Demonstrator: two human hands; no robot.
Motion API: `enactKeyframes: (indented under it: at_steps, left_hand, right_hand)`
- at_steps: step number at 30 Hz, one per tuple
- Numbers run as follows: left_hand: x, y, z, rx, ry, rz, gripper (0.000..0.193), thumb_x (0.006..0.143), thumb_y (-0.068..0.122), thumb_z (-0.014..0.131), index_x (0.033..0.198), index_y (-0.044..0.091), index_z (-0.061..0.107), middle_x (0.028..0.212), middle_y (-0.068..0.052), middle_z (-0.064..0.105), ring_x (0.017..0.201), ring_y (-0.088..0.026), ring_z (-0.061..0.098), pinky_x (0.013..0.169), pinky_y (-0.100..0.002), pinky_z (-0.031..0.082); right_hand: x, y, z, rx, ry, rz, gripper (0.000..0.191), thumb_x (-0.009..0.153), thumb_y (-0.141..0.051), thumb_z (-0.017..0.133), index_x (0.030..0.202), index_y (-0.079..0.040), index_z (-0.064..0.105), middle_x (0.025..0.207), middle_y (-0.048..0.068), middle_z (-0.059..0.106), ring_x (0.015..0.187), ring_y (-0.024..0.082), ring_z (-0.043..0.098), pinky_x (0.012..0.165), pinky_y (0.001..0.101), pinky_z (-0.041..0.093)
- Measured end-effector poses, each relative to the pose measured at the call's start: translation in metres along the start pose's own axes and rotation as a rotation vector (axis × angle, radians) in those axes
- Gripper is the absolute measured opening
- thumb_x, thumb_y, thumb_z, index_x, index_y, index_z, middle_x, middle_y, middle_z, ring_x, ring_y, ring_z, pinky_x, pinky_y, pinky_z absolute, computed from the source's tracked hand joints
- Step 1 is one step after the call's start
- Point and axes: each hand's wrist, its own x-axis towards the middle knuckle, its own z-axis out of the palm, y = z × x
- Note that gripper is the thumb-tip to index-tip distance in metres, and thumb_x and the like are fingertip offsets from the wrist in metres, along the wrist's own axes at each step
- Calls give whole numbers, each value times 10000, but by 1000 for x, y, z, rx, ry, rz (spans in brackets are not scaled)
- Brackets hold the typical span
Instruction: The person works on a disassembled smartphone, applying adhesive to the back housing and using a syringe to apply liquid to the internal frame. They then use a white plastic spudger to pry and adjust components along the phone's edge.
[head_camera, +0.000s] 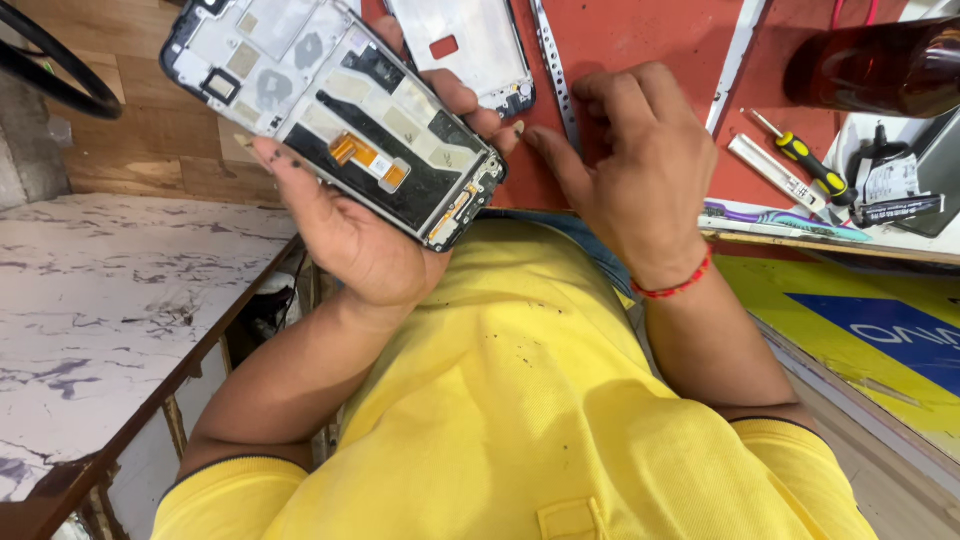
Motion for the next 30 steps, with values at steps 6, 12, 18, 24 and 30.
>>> enactKeyframes:
  at_steps: [6,12,18,24,30]
  left_hand:
    - [-1,6,-4,9,16,19,928,1013,816,264,1569,76,341,1171,-185,626,1025,-309,646,953,-499,550]
    - [1,1,-1,89,-60,-33,932,1038,825,302,1532,40,397,1139,-203,627,988,-322,645,944,-482,549]
    - [15,-9,16,-46,-100,-134,881,1063,781,335,1515,27,397,1152,-221,635,1015,-315,671,915,-466,577]
    - [25,-18,46,-230,-138,-246,853,1075,738,229,1505,15,371,1175,-223,626,1100,-326,703,997,-494,598]
    - [39,-17,62,-331,-198,-220,853,1119,718,191,1550,6,379,1194,-217,647,1051,-289,690,965,-440,592]
  right_hand:
    - [11,-1,-3,-117,-9,71,217,998,-104,876,966,-53,668,916,62,660,757,214,672,650,360,513]
    - [-27,31,-21,-15,171,7,176,1042,-51,825,1082,-22,655,920,83,638,798,227,610,697,354,480]
    - [-62,95,-43,77,816,184,562,908,-27,873,1308,-45,479,1215,55,493,1054,187,513,773,325,417]
    - [-40,117,-47,328,540,247,566,1031,25,847,1428,-29,448,1320,108,556,1142,227,577,1008,358,494]
    - [-49,43,-75,242,439,26,653,972,89,887,1460,-27,470,1316,79,544,1199,237,611,1070,364,529]
